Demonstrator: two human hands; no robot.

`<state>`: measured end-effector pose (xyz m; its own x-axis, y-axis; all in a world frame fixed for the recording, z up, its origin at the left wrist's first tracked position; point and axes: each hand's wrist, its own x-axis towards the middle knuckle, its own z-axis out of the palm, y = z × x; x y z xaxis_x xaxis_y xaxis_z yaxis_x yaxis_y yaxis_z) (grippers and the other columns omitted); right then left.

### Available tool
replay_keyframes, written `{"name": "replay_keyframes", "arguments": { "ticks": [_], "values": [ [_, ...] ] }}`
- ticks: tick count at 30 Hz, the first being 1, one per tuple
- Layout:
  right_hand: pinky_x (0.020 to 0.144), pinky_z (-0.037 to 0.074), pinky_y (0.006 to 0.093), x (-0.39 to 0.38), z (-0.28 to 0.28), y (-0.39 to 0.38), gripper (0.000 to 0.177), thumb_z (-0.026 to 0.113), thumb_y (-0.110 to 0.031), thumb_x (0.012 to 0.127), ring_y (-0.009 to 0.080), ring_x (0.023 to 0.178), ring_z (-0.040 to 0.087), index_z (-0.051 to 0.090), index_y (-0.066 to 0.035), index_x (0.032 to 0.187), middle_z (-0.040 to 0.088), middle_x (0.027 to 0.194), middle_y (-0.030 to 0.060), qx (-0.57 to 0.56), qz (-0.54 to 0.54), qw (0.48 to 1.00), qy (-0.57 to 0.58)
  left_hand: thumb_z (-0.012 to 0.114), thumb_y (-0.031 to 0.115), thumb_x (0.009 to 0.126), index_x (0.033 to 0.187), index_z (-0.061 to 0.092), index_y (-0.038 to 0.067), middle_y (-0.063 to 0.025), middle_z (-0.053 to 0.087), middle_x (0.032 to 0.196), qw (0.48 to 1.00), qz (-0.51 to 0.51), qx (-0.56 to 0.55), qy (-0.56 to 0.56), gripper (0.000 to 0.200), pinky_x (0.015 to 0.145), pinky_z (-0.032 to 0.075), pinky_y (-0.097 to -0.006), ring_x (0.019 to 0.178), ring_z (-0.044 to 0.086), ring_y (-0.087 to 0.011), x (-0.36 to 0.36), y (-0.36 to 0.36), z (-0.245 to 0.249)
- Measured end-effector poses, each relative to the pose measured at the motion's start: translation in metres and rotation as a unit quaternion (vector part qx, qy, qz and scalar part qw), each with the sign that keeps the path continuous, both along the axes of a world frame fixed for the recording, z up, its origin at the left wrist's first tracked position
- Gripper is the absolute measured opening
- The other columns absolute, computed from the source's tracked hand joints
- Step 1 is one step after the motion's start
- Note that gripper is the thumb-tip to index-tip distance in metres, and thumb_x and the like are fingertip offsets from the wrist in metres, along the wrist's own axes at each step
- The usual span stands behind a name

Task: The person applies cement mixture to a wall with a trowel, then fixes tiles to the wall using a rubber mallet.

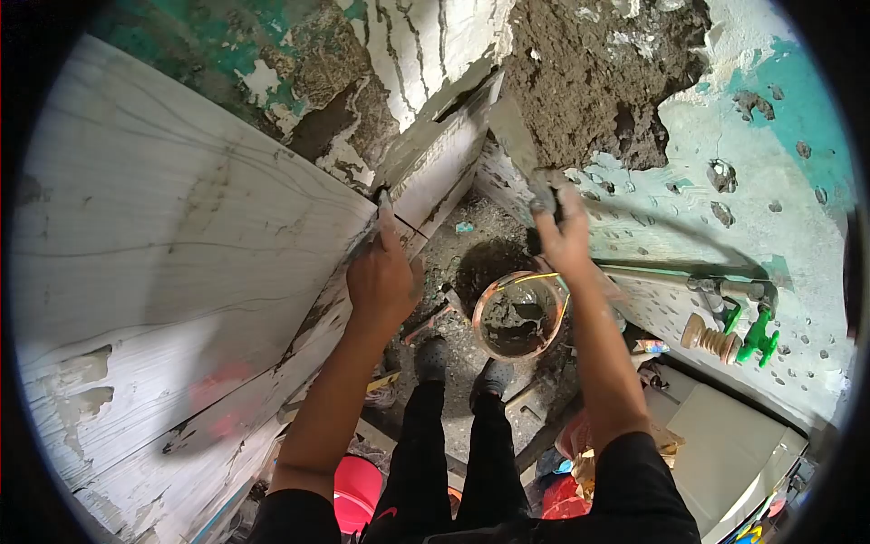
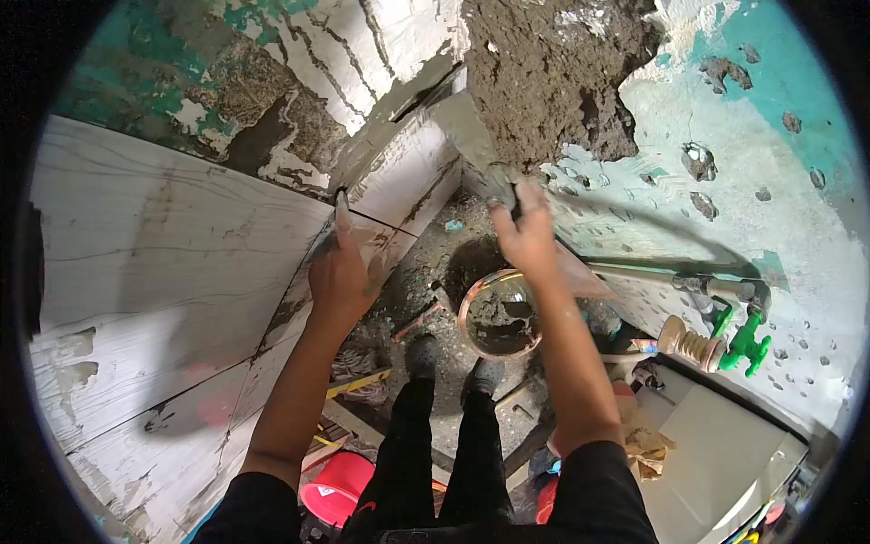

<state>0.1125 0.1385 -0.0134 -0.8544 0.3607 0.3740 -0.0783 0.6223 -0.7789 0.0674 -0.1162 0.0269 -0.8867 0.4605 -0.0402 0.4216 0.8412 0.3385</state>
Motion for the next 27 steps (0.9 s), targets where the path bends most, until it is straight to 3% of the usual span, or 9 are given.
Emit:
{"name": "replay_keyframes", "arguments": {
  "ticks": [3,6,9,12,14,18,21,23,27],
  "values": [
    [0.072,0.045,0.0336,-0.015,-0.048,-0.018,0.031,0.053,-0.013,0.082,0.0243,0.079,0.055,0.053,0.006,0.106,0.058,0.093,0.0153,-0.162,-0.025,0.987,-0.003,0.067,0.016,0.074,0.138,0.008,-0.006,-0.0236,0.060,0.084,0.999,0.023,-0.015,-0.037,0.089,0.062,0.048,-0.0446,0.071,0.059,-0.0384,-0.001,0.005,0.011],
    [0.052,0.042,0.0267,-0.020,-0.076,-0.035,0.026,0.046,-0.018,0.087,0.0160,0.062,0.055,0.054,0.001,0.105,0.060,0.081,0.0084,-0.537,0.036,0.842,0.046,0.066,0.016,0.075,0.139,0.005,-0.004,-0.0239,0.060,0.085,1.000,0.003,-0.022,-0.012,0.091,0.061,0.047,-0.0449,0.072,0.059,-0.0390,-0.001,0.002,0.007],
    [0.054,0.044,0.0271,-0.014,-0.059,-0.042,0.026,0.044,-0.020,0.090,0.0164,0.065,0.056,0.054,0.000,0.103,0.060,0.080,0.0081,-0.600,0.074,0.795,0.044,0.066,0.017,0.074,0.139,0.005,-0.005,-0.0227,0.061,0.081,1.000,0.005,-0.011,-0.018,0.092,0.060,0.047,-0.0447,0.069,0.059,-0.0387,-0.001,0.001,0.001],
    [0.058,0.038,0.0245,0.004,-0.059,-0.045,0.017,0.046,-0.018,0.091,0.0097,0.065,0.046,0.051,-0.003,0.085,0.049,0.073,-0.0006,-0.373,-0.024,0.926,0.048,0.062,0.016,0.076,0.140,0.004,0.000,-0.0221,0.061,0.079,0.998,0.020,-0.051,-0.014,0.088,0.062,0.046,-0.0477,0.070,0.060,-0.0397,-0.002,0.002,0.001],
    [0.056,0.030,0.0247,0.045,-0.079,-0.051,0.023,0.045,-0.017,0.091,0.0057,0.065,0.033,0.042,-0.006,0.072,0.033,0.069,-0.0062,-0.470,-0.032,0.882,-0.013,0.062,0.018,0.076,0.141,0.005,0.000,-0.0205,0.062,0.081,0.995,0.032,-0.064,-0.073,0.088,0.062,0.046,-0.0462,0.071,0.060,-0.0383,-0.001,0.004,0.013],
    [0.061,0.040,0.0267,0.188,-0.132,-0.064,0.029,0.044,-0.023,0.090,0.0089,0.066,0.046,0.058,0.003,0.095,0.051,0.068,0.0012,-0.313,-0.141,0.930,-0.134,0.062,0.018,0.075,0.141,0.008,0.002,-0.0165,0.064,0.079,1.000,-0.001,-0.018,-0.015,0.087,0.063,0.049,-0.0438,0.070,0.062,-0.0369,0.000,0.001,0.011],
    [0.054,0.043,0.0409,0.302,-0.198,-0.097,0.031,0.044,-0.023,0.087,0.0325,0.056,0.056,0.060,-0.001,0.103,0.056,0.062,0.0165,-0.223,-0.230,0.885,-0.337,0.062,0.017,0.076,0.141,0.008,0.003,-0.0148,0.065,0.087,1.000,-0.027,-0.001,-0.002,0.086,0.068,0.050,-0.0417,0.077,0.063,-0.0349,-0.002,0.002,0.010],
    [0.071,0.044,0.0485,0.328,-0.207,-0.130,0.033,0.044,-0.026,0.086,0.0435,0.084,0.057,0.056,-0.001,0.105,0.059,0.092,0.0256,-0.138,-0.265,0.827,-0.476,0.062,0.018,0.077,0.141,0.010,0.003,-0.0140,0.066,0.093,0.999,-0.036,-0.022,0.009,0.084,0.070,0.050,-0.0404,0.079,0.064,-0.0323,0.000,0.000,0.009],
    [0.078,0.045,0.0509,0.357,-0.296,-0.165,0.043,0.048,-0.034,0.088,0.0474,0.094,0.053,0.045,-0.002,0.115,0.045,0.123,0.0276,-0.051,-0.260,0.822,-0.505,0.065,0.017,0.079,0.142,0.017,0.003,-0.0075,0.055,0.080,0.996,-0.059,-0.042,0.052,0.080,0.066,0.046,-0.0319,0.070,0.053,-0.0188,-0.001,-0.006,-0.003]
  ]
}}
